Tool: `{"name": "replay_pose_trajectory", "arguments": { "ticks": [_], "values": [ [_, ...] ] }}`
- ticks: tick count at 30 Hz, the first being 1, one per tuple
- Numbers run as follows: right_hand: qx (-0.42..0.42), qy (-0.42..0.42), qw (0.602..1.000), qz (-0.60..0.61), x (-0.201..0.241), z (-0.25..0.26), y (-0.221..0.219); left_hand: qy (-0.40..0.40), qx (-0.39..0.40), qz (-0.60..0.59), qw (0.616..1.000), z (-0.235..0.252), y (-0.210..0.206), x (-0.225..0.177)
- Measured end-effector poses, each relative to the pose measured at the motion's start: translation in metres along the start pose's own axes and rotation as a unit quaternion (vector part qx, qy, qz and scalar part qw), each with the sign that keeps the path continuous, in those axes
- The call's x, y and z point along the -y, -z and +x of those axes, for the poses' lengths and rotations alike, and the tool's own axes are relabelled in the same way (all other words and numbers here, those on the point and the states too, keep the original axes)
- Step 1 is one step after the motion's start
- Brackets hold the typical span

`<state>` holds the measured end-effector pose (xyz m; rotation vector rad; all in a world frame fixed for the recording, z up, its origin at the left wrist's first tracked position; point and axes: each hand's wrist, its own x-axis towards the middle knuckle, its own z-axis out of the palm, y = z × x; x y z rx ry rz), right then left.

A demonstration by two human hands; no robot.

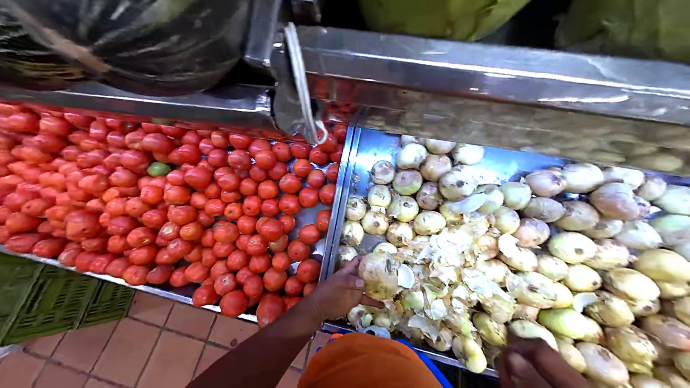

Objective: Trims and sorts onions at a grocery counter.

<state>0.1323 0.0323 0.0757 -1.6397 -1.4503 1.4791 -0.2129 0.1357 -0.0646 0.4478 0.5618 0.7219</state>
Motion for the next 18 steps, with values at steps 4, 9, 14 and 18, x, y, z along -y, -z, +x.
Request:
{"name": "replay_pose_trajectory", "arguments": {
  "ticks": [4,9,14,18],
  "values": [
    [0.082,0.028,0.984,-0.158,0.003,0.054,-0.020,0.010,-0.003,-0.013,1.000,0.019,-0.035,-0.006],
    [0.054,0.068,0.904,-0.420,0.019,0.089,-0.039,0.057,-0.100,0.055,0.992,0.023,-0.058,-0.005],
    [0.036,0.082,0.822,-0.563,0.034,0.092,-0.047,0.071,-0.107,0.174,0.976,0.015,-0.065,-0.015],
    [0.072,0.043,0.801,-0.593,0.046,0.092,-0.052,0.069,-0.111,0.234,0.963,0.014,-0.071,-0.018]
  ]
}}
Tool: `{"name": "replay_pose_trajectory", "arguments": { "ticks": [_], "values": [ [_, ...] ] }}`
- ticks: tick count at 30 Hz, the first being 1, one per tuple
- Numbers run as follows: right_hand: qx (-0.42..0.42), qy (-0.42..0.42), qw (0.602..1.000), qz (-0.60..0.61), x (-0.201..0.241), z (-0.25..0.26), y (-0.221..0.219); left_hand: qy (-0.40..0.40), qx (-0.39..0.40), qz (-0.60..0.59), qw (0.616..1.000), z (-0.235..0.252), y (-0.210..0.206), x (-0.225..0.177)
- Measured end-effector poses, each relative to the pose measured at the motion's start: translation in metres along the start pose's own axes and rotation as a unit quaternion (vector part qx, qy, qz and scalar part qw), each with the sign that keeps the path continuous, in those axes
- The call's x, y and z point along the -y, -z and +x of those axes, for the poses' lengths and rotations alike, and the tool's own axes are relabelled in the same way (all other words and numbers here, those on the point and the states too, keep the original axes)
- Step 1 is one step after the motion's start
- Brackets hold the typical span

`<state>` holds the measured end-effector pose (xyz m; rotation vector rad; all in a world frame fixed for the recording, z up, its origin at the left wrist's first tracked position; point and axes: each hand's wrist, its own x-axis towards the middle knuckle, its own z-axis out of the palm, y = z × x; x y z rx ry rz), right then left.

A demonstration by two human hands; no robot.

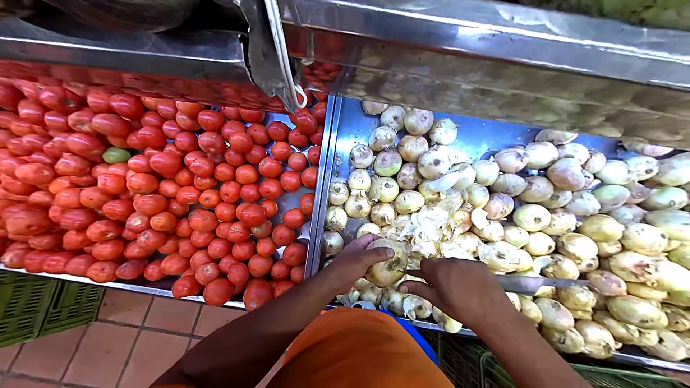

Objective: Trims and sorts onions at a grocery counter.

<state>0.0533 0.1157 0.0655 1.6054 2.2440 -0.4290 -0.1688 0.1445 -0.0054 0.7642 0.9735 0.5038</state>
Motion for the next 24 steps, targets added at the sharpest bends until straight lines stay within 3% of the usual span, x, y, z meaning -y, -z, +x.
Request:
{"name": "replay_pose_trajectory", "arguments": {
  "ticks": [3,8,10,16,19,24],
  "values": [
    [-0.017,0.004,1.000,0.012,0.007,0.000,-0.004,-0.004,0.005,0.030,1.000,-0.001,-0.008,-0.003],
    [-0.218,0.059,0.974,0.022,0.003,-0.001,-0.038,-0.002,0.001,0.046,0.999,0.000,-0.017,0.000],
    [-0.260,0.071,0.963,0.024,0.002,-0.003,-0.047,-0.004,-0.006,0.046,0.999,0.000,-0.019,0.003],
    [-0.322,0.052,0.944,0.040,0.001,-0.017,-0.065,0.009,-0.073,-0.012,0.997,0.002,-0.040,0.018],
    [-0.321,0.038,0.945,0.046,0.003,-0.021,-0.074,0.039,-0.062,-0.061,0.995,0.003,-0.046,0.022],
    [-0.332,0.038,0.942,0.041,0.005,-0.029,-0.072,0.020,-0.078,-0.040,0.996,0.005,-0.049,0.025]
  ]
}}
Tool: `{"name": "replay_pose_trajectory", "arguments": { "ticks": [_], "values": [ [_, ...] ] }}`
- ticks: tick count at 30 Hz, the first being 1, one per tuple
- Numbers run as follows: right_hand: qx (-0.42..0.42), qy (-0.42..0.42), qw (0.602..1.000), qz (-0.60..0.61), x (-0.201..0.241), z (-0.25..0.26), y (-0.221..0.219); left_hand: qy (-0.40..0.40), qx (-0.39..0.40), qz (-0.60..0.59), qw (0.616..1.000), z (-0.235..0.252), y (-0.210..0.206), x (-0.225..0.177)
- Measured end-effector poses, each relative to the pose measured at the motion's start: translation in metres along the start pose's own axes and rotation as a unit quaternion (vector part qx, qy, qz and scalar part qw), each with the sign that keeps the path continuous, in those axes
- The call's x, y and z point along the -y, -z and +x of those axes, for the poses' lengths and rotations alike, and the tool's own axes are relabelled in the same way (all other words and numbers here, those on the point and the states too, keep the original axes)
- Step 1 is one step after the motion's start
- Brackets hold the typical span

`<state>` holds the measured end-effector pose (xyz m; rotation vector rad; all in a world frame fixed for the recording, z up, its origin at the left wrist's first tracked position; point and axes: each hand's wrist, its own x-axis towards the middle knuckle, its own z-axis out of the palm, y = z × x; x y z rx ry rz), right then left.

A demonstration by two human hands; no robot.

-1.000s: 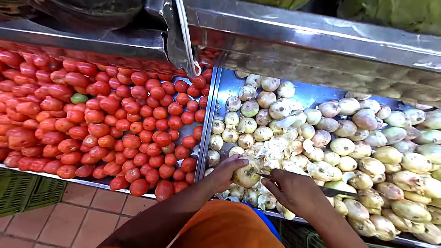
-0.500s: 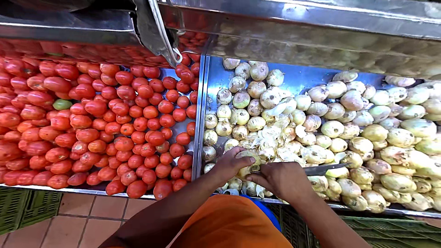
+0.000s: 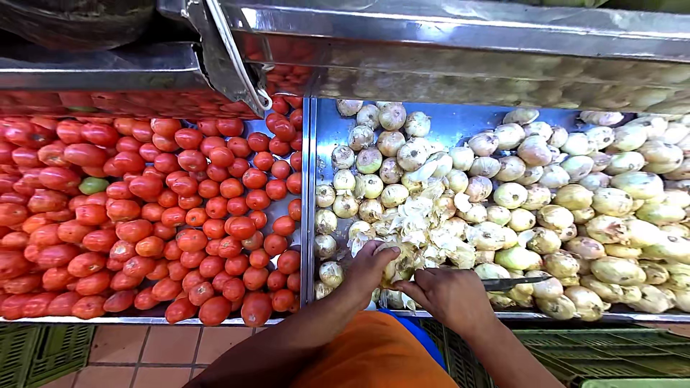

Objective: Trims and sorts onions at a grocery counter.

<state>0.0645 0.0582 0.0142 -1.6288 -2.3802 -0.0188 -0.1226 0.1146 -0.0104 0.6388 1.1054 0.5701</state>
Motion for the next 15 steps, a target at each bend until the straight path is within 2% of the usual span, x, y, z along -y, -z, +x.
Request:
{"name": "replay_pose_trajectory", "arguments": {
  "ticks": [2,5,7,9,11,15],
  "values": [
    [-0.012,-0.005,1.000,0.012,0.000,0.003,0.009,-0.015,0.000,0.009,1.000,0.005,0.004,0.001],
    [0.016,-0.078,0.997,-0.007,-0.013,0.014,0.023,-0.005,0.021,0.008,1.000,0.007,0.017,-0.003],
    [0.152,-0.166,0.974,-0.017,-0.026,0.022,0.032,0.011,0.034,-0.006,0.999,0.002,0.021,-0.007],
    [0.282,-0.236,0.930,0.008,-0.027,0.030,0.039,0.014,0.043,-0.022,0.999,-0.002,0.022,-0.010],
    [0.309,-0.217,0.925,0.036,-0.021,0.029,0.042,0.012,0.043,-0.031,0.999,-0.004,0.022,-0.012],
    [0.282,-0.146,0.947,0.038,0.000,0.026,0.038,0.010,0.046,-0.026,0.999,-0.005,0.023,-0.014]
  ]
}}
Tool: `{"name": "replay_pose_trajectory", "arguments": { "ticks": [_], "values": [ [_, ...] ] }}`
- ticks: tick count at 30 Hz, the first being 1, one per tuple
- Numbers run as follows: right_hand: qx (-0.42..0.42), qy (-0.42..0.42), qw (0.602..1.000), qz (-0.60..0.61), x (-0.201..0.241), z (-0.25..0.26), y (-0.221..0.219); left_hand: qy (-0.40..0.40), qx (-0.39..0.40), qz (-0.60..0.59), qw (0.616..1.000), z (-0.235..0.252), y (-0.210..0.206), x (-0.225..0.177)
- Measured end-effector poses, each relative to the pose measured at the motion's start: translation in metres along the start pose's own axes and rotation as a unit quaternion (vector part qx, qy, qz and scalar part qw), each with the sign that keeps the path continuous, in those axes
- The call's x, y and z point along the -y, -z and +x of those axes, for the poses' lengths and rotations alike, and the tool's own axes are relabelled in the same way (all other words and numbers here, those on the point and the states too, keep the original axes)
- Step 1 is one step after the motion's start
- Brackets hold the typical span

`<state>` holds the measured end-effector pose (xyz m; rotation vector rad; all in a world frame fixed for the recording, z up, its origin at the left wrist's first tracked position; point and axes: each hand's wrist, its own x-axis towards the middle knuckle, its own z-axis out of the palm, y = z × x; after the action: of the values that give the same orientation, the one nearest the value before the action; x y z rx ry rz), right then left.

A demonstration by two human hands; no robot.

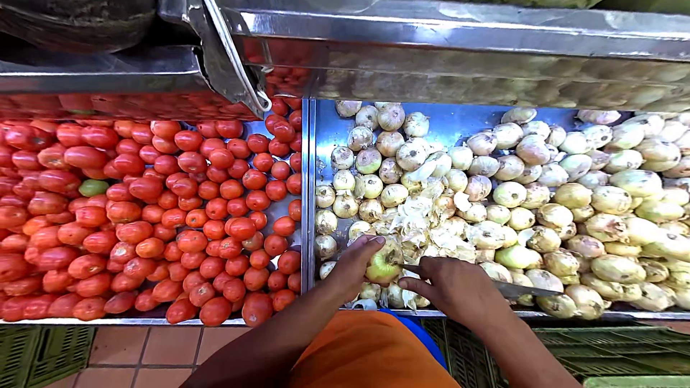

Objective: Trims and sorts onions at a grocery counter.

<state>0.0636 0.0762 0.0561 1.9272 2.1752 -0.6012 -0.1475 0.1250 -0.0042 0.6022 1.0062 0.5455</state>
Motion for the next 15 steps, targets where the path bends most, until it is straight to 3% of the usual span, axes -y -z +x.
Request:
{"name": "replay_pose_trajectory", "arguments": {
  "ticks": [6,10,13,15],
  "values": [
    [-0.027,0.007,0.996,-0.089,0.012,-0.002,0.001,-0.049,0.011,0.115,0.992,0.000,0.003,-0.002],
    [0.036,0.012,0.994,-0.099,0.018,-0.001,0.006,-0.051,0.039,0.207,0.976,-0.002,0.003,-0.004],
    [0.044,0.056,0.994,-0.077,0.012,0.003,-0.001,-0.036,0.063,0.253,0.965,-0.003,0.003,-0.006],
    [0.004,0.091,0.994,-0.064,0.006,0.004,-0.013,-0.028,0.055,0.279,0.958,-0.004,0.001,-0.005]
  ]
}}
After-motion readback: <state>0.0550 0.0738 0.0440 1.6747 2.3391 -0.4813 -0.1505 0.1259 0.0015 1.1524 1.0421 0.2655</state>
